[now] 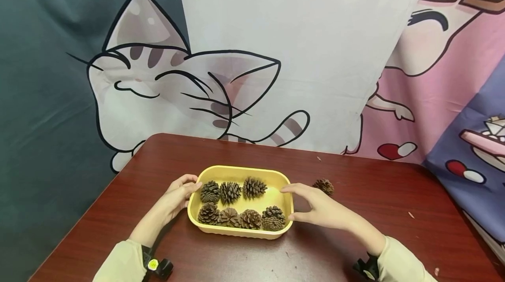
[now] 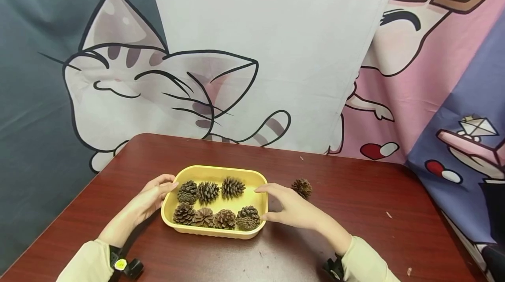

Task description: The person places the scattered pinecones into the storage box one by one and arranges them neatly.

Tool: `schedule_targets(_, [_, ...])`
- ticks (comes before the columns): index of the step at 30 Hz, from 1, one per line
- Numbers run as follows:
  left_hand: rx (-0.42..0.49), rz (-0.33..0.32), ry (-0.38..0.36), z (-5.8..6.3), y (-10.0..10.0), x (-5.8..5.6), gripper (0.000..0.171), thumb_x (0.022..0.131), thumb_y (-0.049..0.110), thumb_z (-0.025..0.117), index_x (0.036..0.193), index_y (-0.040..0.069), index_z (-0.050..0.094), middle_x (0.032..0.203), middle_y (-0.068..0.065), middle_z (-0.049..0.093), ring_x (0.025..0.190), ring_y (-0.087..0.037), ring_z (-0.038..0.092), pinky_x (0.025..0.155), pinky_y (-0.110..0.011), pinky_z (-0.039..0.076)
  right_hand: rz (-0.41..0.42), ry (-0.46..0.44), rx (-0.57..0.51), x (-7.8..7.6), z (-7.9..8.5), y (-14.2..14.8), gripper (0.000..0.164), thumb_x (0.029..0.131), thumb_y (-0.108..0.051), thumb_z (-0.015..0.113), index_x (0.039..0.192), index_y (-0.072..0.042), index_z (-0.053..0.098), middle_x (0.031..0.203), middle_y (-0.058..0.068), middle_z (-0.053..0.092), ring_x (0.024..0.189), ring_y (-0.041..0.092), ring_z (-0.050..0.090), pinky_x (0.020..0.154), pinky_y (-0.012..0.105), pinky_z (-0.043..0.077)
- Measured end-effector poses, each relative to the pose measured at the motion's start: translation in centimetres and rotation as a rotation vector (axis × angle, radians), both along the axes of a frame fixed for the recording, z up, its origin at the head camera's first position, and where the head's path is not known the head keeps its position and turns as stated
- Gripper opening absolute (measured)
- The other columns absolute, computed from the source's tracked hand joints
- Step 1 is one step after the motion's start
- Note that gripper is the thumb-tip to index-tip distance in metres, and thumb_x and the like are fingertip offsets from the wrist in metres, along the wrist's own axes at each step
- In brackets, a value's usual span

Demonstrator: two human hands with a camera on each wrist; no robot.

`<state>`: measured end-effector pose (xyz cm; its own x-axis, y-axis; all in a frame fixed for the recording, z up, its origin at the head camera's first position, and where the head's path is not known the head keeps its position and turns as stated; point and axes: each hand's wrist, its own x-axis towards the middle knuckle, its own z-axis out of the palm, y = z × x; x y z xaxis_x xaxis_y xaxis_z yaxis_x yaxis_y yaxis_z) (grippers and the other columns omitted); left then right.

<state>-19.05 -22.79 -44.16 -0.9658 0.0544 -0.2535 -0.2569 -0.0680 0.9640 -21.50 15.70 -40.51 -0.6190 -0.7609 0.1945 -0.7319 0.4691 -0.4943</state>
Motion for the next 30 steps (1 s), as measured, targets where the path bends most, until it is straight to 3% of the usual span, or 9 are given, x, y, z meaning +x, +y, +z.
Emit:
schedule_targets(6, [-0.011,0.007,-0.001,-0.1,0.0,0.1,0.027,0.094,0.010,0.053,0.113,0.000,0.037,0.080,0.003,0.055,0.069,-0.008,0.058,0.060,-0.027,0.053,-0.010,0.033,-0.027,-0.6,-0.1,1.4,0.057,0.077,-0.021,0.077,0.128,-0.012,0.053,0.128,-0.002,0.054,0.121,0.018,0.049,0.098,0.040,0.041])
schedule_targets(12, [-0.020,-0.001,0.005,-0.2,0.0,0.0,0.028,0.094,0.012,0.053,0.113,0.000,0.036,0.081,0.002,0.055,0.069,-0.008,0.057,0.059,-0.027,0.053,-0.064,0.114,-0.061,-1.8,-1.3,3.2,0.059,0.072,-0.017,0.081,0.125,-0.013,0.056,0.126,-0.002,0.057,0.119,0.018,0.051,0.096,0.037,0.042])
schedule_targets(21, [-0.006,0.004,-0.013,0.0,0.0,-0.1,0.028,0.094,0.011,0.053,0.113,0.001,0.037,0.081,0.004,0.057,0.068,-0.007,0.058,0.059,-0.027,0.052,-0.109,0.158,-0.108,-3.2,-2.2,5.5,0.061,0.070,-0.015,0.082,0.125,-0.020,0.056,0.124,0.001,0.058,0.116,0.018,0.052,0.096,0.013,0.035])
schedule_targets(26, [0.001,0.001,-0.012,0.1,0.0,0.0,0.024,0.094,0.010,0.052,0.111,0.002,0.038,0.082,0.003,0.057,0.068,-0.007,0.058,0.058,-0.026,0.051,-0.155,0.140,-0.088,-3.7,-2.5,6.3,0.062,0.069,-0.014,0.083,0.124,-0.018,0.056,0.124,0.007,0.058,0.116,0.020,0.052,0.090,0.021,0.041])
schedule_targets(30, [-0.002,-0.007,-0.009,0.1,0.1,0.0,0.025,0.094,0.011,0.052,0.111,0.002,0.037,0.082,0.003,0.057,0.070,-0.008,0.058,0.059,-0.026,0.052,-0.198,0.112,-0.058,-3.9,-3.1,6.7,0.060,0.068,-0.014,0.083,0.123,-0.015,0.058,0.125,0.011,0.056,0.118,0.025,0.050,0.094,0.036,0.042])
